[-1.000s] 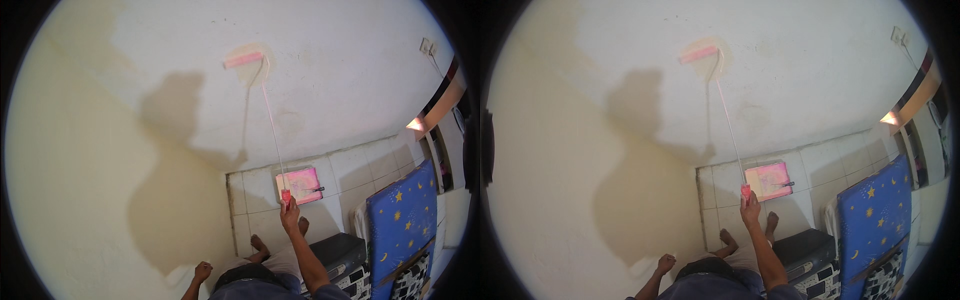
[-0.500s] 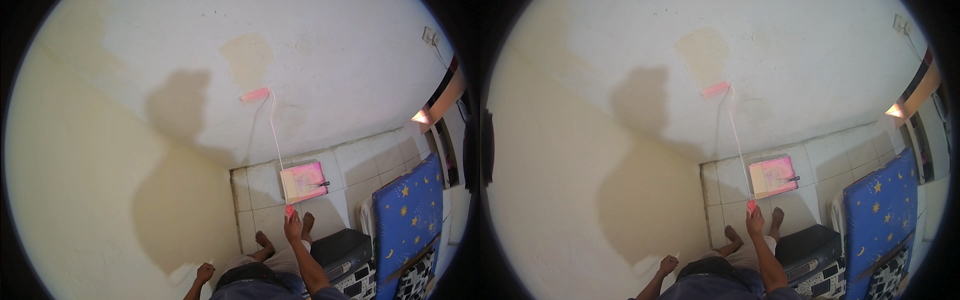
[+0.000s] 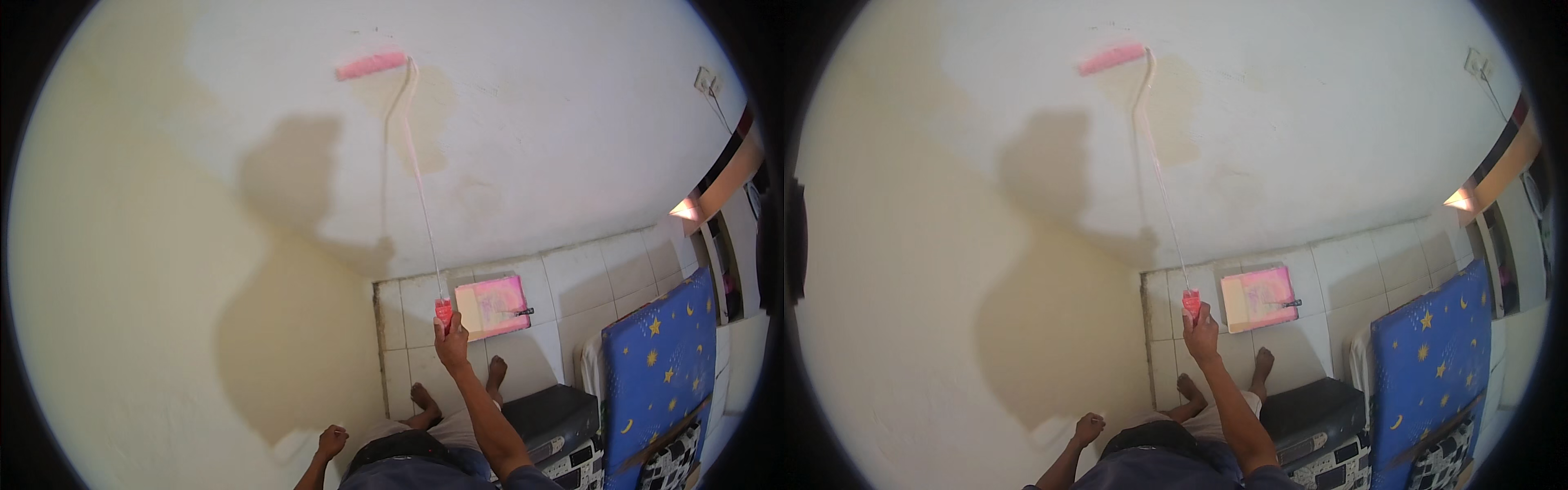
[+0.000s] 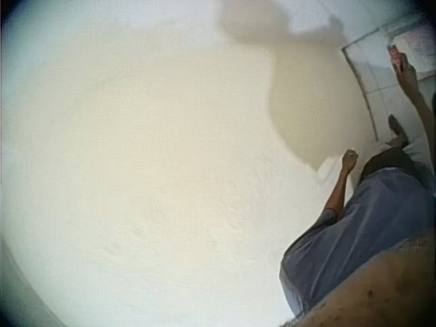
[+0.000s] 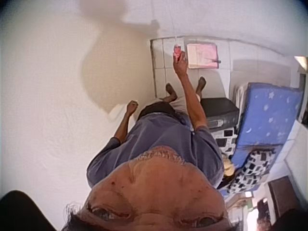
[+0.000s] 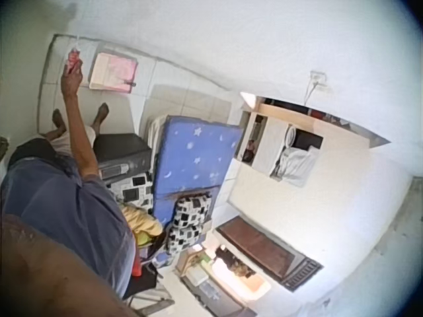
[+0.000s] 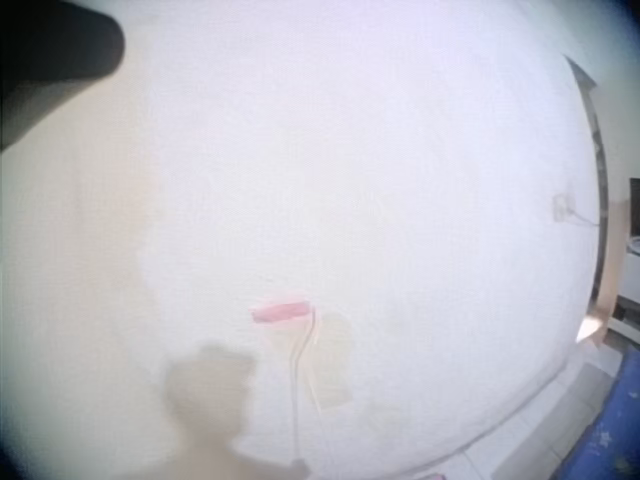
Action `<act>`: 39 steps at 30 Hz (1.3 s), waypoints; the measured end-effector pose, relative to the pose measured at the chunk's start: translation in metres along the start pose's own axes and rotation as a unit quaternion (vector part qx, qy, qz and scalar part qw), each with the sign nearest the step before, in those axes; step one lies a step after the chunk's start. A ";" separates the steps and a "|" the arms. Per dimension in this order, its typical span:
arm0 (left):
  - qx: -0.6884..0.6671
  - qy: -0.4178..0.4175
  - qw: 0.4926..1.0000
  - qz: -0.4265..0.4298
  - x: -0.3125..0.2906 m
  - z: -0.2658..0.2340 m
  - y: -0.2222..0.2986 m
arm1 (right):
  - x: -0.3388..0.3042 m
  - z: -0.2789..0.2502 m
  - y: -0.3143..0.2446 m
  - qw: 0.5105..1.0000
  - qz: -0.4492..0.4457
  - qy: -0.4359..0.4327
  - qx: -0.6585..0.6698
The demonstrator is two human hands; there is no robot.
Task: The person paints a wall using a roller. They dip the roller into a tray of pink paint and apply it to a light-colored interior wall with vertical strokes.
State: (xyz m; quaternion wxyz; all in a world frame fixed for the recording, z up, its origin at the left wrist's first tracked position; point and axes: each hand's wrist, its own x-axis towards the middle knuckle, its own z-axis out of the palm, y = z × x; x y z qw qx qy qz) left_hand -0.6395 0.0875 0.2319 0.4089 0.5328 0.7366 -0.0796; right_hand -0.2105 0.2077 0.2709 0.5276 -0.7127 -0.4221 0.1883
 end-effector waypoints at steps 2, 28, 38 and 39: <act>0.002 -0.005 1.000 0.005 0.001 -0.001 0.001 | -0.010 0.006 0.024 0.999 0.043 -0.006 -0.028; 0.008 -0.037 0.998 -0.045 0.006 0.002 -0.018 | -0.064 -0.058 0.144 0.979 0.113 0.014 -0.172; 0.045 -0.043 0.998 -0.015 0.019 -0.005 0.014 | 0.028 -0.072 0.098 0.995 0.067 0.026 -0.062; 0.045 -0.043 0.998 -0.013 0.021 -0.005 0.014 | 0.020 -0.071 0.104 0.994 0.078 0.021 -0.074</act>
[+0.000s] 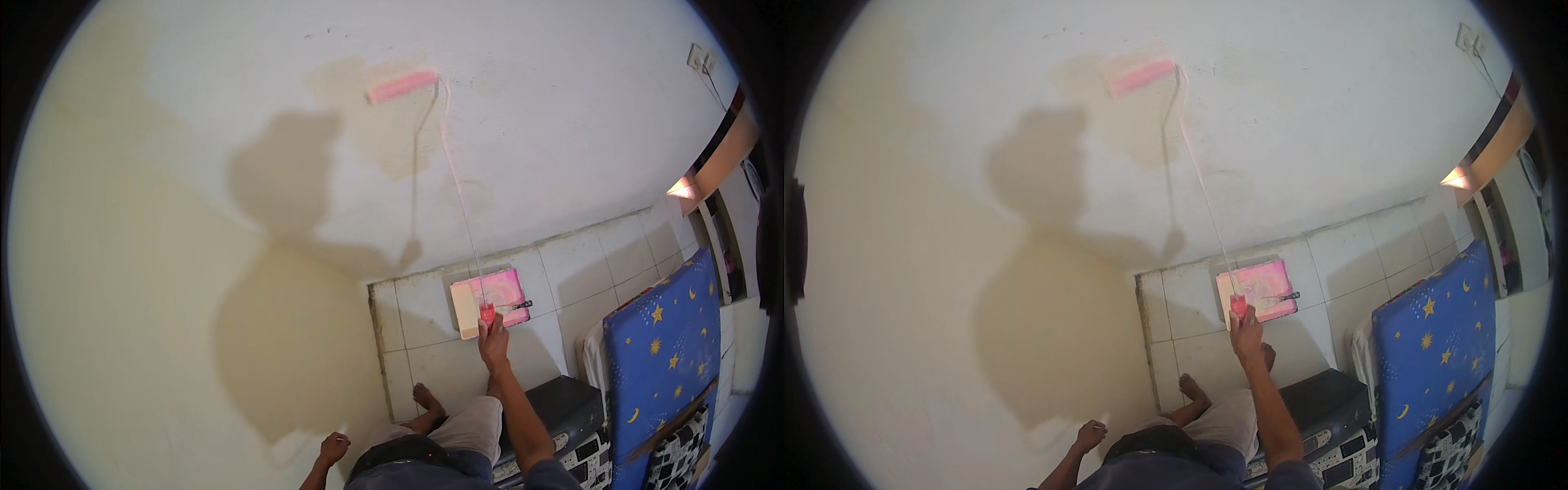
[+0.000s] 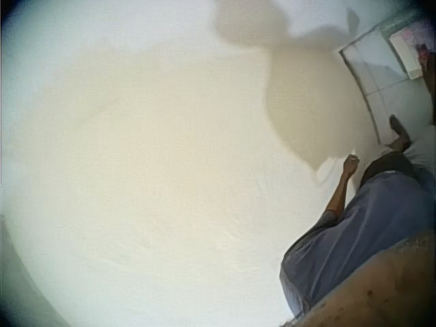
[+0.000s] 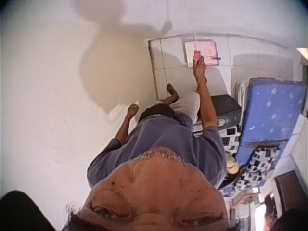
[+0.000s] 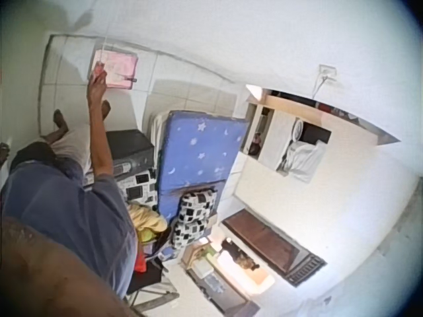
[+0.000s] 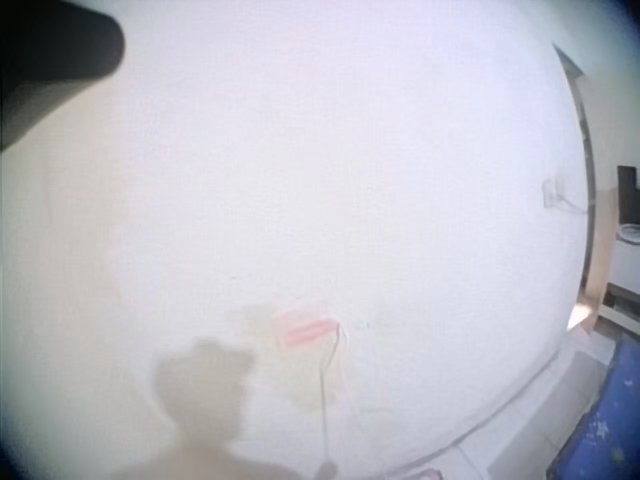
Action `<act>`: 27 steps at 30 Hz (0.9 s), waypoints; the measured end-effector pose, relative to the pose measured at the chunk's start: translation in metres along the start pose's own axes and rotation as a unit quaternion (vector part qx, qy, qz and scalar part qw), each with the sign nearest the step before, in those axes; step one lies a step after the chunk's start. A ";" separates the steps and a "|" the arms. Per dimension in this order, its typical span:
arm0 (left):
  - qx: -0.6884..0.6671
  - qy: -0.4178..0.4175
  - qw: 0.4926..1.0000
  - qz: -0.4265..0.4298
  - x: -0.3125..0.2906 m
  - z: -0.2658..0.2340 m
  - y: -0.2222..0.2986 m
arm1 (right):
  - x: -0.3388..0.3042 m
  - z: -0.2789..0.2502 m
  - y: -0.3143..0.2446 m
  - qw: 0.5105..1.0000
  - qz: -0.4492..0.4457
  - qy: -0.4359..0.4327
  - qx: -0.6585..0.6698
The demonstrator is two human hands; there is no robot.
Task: The person paints a wall using a roller. They dip the roller into a tray of pink paint and apply it to a light-colored interior wall with vertical strokes.
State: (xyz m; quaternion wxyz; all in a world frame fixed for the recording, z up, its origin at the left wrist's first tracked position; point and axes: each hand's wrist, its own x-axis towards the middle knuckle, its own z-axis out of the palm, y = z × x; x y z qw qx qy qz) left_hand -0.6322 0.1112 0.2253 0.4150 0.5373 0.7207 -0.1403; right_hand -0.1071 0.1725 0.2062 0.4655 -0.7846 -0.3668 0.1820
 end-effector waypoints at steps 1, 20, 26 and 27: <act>-0.001 0.000 1.000 0.002 0.001 0.000 0.000 | -0.013 0.002 0.006 1.000 0.010 -0.006 -0.012; -0.005 -0.003 1.000 -0.001 0.003 -0.006 0.015 | -0.033 0.011 0.006 0.998 0.010 -0.008 -0.056; -0.026 -0.004 1.000 0.008 0.008 -0.008 0.036 | 0.019 0.012 -0.050 0.996 -0.055 0.054 0.032; -0.026 0.000 0.999 0.019 0.009 -0.007 0.037 | 0.029 0.007 -0.073 0.996 -0.061 0.055 0.039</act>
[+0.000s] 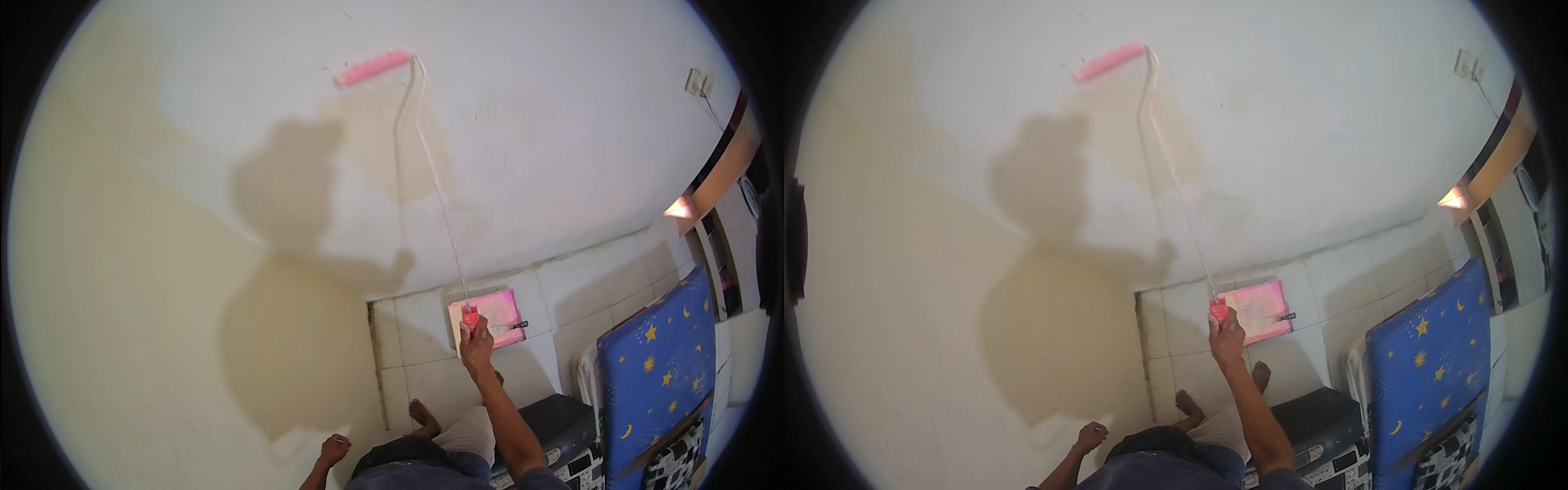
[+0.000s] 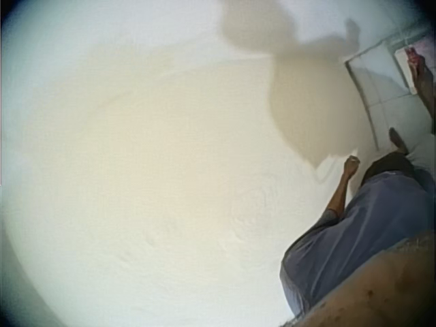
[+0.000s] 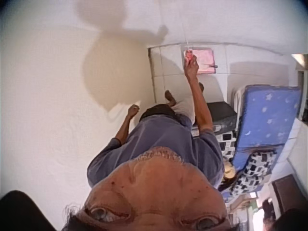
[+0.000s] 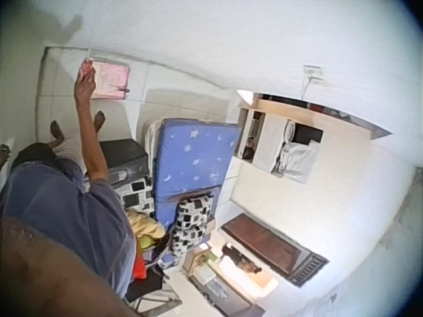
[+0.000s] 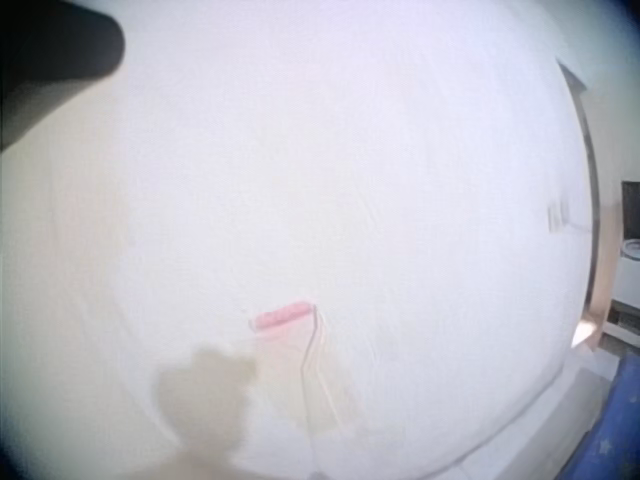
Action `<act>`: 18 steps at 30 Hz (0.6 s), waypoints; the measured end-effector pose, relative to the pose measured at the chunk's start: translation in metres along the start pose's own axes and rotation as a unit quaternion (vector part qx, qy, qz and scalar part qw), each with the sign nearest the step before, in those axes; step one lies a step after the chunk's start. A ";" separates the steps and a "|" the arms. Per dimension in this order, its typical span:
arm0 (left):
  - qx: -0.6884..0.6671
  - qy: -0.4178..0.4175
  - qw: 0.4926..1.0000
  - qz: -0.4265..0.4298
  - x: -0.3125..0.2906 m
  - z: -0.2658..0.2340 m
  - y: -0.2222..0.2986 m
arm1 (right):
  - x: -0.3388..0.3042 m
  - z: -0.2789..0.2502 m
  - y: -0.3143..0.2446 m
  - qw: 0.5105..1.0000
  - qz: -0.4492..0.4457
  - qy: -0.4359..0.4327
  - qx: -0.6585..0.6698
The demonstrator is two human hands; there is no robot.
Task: The person paints a wall using a roller. They dip the roller into a tray of pink paint and apply it to a light-colored interior wall with vertical strokes.
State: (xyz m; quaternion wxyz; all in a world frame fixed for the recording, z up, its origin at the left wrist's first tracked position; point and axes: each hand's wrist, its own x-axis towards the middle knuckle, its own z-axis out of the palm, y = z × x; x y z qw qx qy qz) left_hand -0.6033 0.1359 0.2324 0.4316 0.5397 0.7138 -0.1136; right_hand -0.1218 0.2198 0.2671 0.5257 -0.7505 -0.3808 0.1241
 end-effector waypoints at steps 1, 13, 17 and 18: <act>-0.001 0.004 1.000 0.010 0.002 0.000 0.000 | 0.011 -0.001 -0.020 1.000 -0.006 0.000 0.008; -0.058 0.007 0.998 0.016 0.002 0.005 0.010 | -0.035 -0.012 -0.010 0.998 0.010 -0.035 -0.057; -0.074 0.030 0.996 -0.033 0.012 0.007 -0.011 | 0.016 0.002 -0.072 0.998 -0.036 -0.012 -0.049; -0.071 0.031 0.997 -0.030 0.014 0.006 -0.013 | 0.018 0.008 -0.081 0.999 -0.036 -0.010 -0.039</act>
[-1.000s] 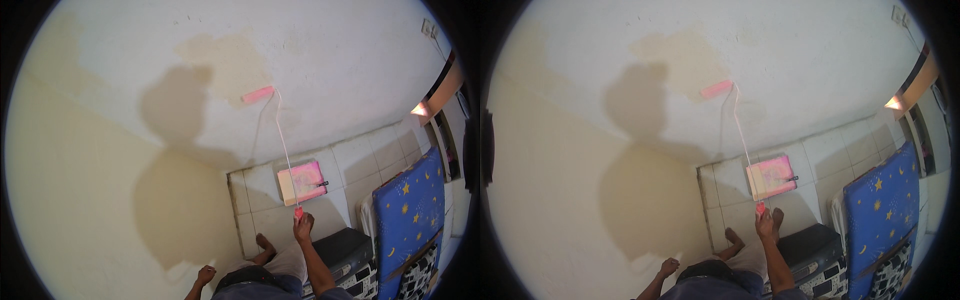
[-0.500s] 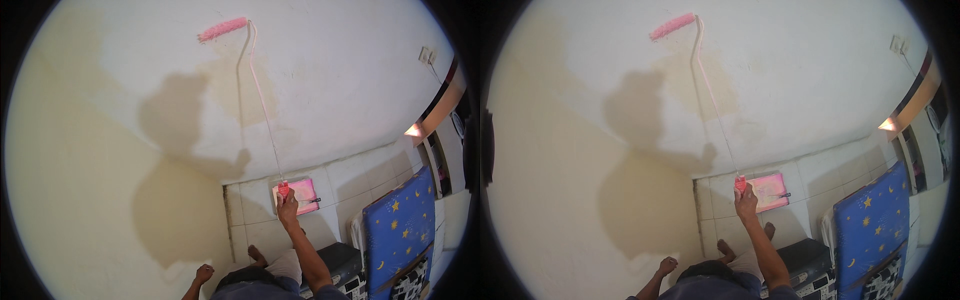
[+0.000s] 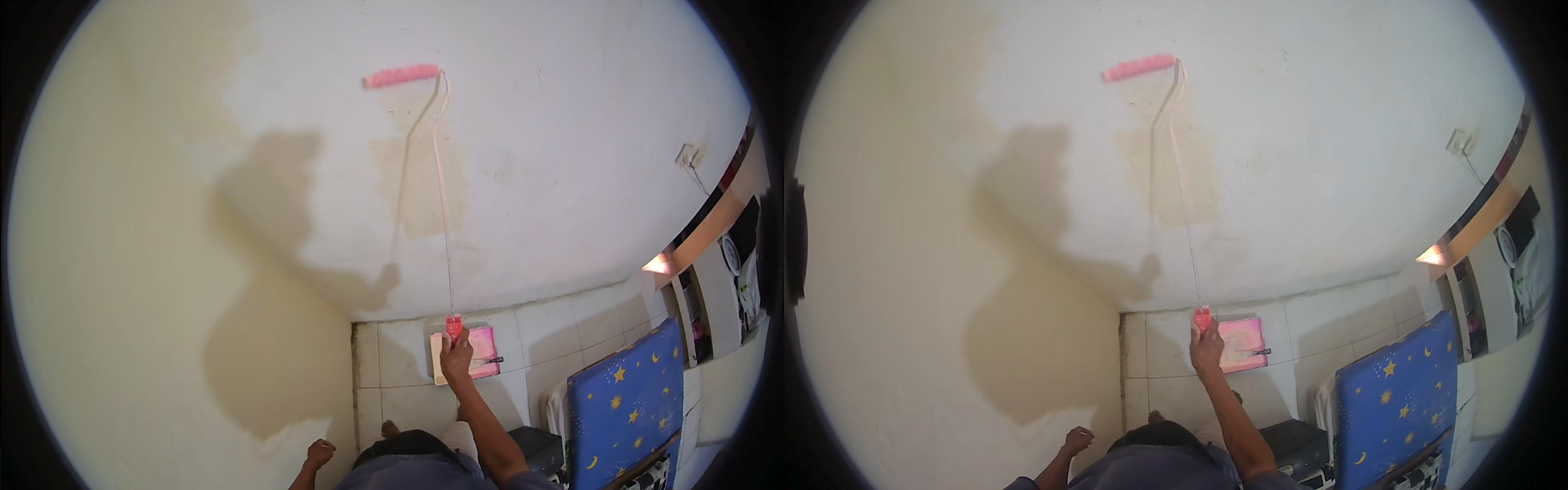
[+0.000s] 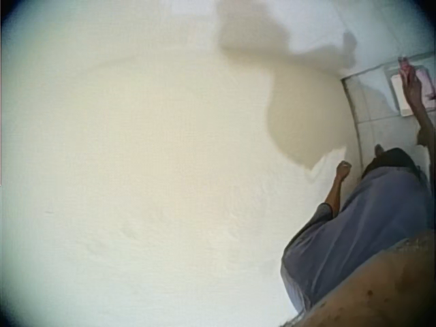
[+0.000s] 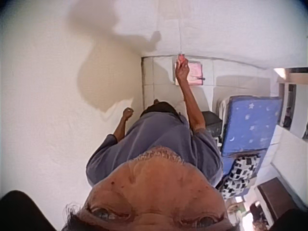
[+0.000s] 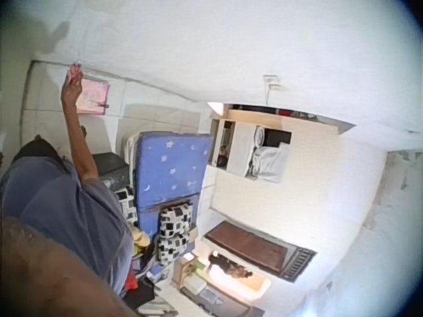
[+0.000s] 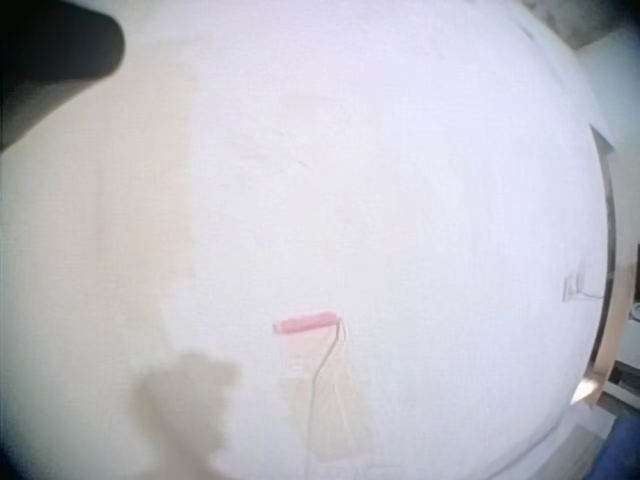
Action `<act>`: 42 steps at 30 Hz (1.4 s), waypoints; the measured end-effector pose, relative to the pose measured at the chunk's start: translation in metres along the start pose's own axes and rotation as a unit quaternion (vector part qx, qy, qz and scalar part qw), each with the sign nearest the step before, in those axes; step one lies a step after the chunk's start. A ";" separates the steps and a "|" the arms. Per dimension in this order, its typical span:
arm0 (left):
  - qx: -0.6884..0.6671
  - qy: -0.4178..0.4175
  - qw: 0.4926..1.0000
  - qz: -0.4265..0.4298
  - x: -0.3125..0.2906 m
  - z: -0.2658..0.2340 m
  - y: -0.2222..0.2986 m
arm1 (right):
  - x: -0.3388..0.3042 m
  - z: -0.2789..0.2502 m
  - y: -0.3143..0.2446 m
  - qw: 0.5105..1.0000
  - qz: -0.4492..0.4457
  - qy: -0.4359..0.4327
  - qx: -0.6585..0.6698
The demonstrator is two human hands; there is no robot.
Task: The person paints a wall using a roller. They dip the roller into a tray of pink paint and apply it to a light-colored interior wall with vertical strokes.
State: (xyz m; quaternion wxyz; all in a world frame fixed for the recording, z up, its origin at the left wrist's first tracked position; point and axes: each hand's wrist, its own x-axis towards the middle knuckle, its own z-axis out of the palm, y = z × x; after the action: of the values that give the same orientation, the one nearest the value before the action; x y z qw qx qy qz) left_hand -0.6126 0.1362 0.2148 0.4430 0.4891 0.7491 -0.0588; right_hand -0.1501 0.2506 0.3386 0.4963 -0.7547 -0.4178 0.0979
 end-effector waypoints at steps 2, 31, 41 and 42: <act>0.006 0.001 1.000 0.006 0.004 -0.001 -0.004 | 0.001 0.008 -0.013 1.000 0.001 0.004 0.020; -0.212 -0.250 0.943 0.057 -0.015 -0.027 0.113 | -0.150 -0.068 0.047 0.983 0.092 -0.049 -0.151; -0.093 -0.463 0.868 0.153 -0.049 0.062 0.219 | -0.152 -0.245 0.172 0.863 0.168 -0.328 -0.345; -0.099 -0.462 0.870 0.145 -0.053 0.073 0.226 | -0.135 -0.246 0.188 0.852 0.164 -0.346 -0.357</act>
State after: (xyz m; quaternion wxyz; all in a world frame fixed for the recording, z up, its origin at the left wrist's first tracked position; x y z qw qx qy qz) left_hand -0.3841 0.1783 0.2870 0.7880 0.4626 0.3819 -0.1384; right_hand 0.0030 -0.0416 0.2670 -0.0078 -0.8548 -0.4386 0.2772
